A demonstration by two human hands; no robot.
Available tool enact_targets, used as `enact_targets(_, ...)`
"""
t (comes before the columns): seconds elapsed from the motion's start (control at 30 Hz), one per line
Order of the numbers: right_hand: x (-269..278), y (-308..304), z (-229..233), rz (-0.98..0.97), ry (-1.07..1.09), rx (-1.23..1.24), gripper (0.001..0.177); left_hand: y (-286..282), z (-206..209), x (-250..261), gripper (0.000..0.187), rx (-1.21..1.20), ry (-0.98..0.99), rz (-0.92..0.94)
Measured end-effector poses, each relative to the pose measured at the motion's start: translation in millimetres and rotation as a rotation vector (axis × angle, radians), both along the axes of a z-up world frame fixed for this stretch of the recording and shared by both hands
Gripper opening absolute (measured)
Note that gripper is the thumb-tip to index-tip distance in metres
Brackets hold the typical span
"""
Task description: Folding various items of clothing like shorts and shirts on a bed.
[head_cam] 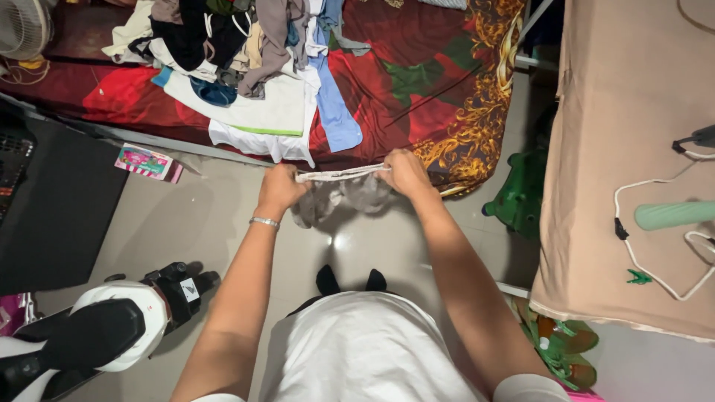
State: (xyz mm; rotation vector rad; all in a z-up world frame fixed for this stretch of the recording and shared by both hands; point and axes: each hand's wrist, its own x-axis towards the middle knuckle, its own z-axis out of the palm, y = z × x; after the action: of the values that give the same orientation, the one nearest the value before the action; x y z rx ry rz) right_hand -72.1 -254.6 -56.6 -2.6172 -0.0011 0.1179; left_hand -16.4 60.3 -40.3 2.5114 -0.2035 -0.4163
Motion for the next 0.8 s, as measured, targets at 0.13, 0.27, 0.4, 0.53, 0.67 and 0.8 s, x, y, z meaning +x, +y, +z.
enact_targets(0.13,12,18,-19,-0.146,-0.005,0.168,0.025,-23,5,-4,0.030,0.022,0.028,0.062)
enact_targets(0.27,18,49,-13,-0.256,0.016,0.514,0.026,-57,20,-20,0.029,-0.145,0.162,0.180)
enact_targets(0.4,5,69,24,-0.011,0.156,0.876,0.054,-89,51,-20,0.051,-0.594,0.514,0.367)
enact_targets(0.53,15,50,1,-0.037,0.025,0.736,0.045,-85,63,-11,0.043,-0.606,0.589,0.198)
enact_targets(0.67,21,37,17,-0.082,-0.035,0.730,0.032,-68,76,-4,0.039,-0.420,-0.041,-0.173)
enact_targets(0.8,22,33,46,-0.061,-0.103,0.702,0.024,-66,85,-8,0.052,-0.475,-0.125,-0.441)
